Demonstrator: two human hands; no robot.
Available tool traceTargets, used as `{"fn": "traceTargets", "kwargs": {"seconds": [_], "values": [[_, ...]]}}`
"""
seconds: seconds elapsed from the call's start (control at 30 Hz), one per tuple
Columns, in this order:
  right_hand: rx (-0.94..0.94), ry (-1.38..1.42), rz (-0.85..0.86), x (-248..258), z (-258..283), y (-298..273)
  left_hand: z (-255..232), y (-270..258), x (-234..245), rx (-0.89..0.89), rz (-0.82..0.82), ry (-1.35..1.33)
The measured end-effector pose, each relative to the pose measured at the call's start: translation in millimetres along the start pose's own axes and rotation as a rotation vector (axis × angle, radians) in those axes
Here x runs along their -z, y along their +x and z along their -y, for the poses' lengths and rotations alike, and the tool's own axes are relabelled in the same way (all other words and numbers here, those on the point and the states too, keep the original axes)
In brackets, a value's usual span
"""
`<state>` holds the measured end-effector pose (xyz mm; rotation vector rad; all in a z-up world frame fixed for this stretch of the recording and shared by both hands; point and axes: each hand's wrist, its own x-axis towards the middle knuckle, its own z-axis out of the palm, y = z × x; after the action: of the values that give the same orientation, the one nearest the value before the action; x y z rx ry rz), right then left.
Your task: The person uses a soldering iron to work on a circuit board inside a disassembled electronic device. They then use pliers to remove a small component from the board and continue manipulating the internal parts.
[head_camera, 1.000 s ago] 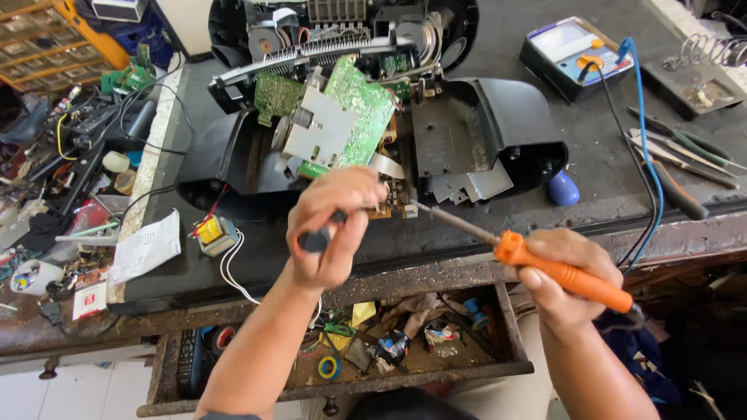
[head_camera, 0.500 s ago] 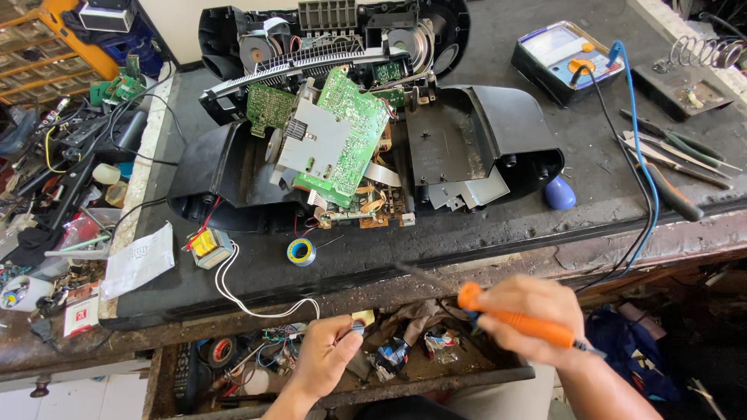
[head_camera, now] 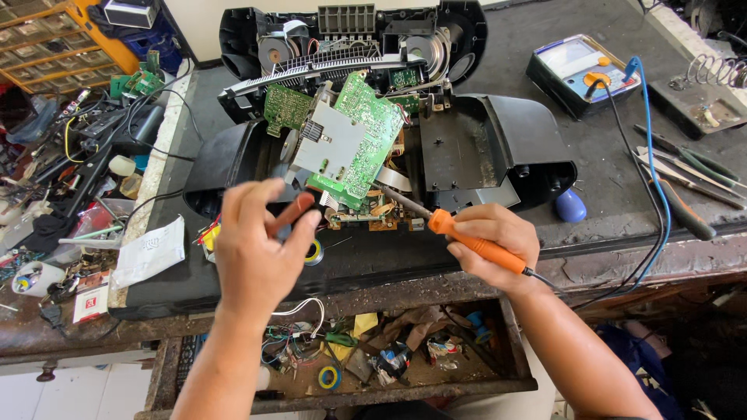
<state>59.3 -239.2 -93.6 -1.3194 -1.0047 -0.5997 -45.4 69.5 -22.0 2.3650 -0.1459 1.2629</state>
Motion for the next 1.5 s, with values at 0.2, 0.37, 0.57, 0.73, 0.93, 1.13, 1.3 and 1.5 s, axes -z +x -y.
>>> {"fn": "traceTargets", "kwargs": {"seconds": [0.2, 0.37, 0.57, 0.73, 0.93, 1.13, 1.3, 1.5], "values": [[-0.039, -0.020, 0.056, -6.2, 2.9, -0.3, -19.4, 67.3, -2.8, -0.009, 0.174, 0.192], [-0.036, 0.024, 0.064, -4.4, -4.2, -2.8, -9.5, 67.4, -18.8, 0.044, 0.258, 0.278], [-0.011, 0.046, 0.084, -4.8, -11.2, -10.7, -0.3, 64.7, -21.0, 0.008, 0.241, 0.264], [-0.006, 0.022, 0.084, -5.7, -15.6, -16.2, 5.6, 63.3, -24.1, 0.012, 0.252, 0.271], [0.023, -0.021, 0.093, -6.7, -18.0, -17.9, 7.4, 62.3, -25.2, 0.012, 0.249, 0.278], [0.028, -0.033, 0.085, -8.4, -19.0, -18.5, 6.9, 63.0, -25.4, -0.004, 0.239, 0.273], [0.024, -0.027, 0.089, -8.2, -18.3, -17.1, 7.8, 62.1, -25.3, -0.007, 0.235, 0.259], [0.016, -0.003, 0.107, -6.1, -19.4, -17.8, 6.9, 63.0, -24.4, 0.002, 0.241, 0.264]]}}
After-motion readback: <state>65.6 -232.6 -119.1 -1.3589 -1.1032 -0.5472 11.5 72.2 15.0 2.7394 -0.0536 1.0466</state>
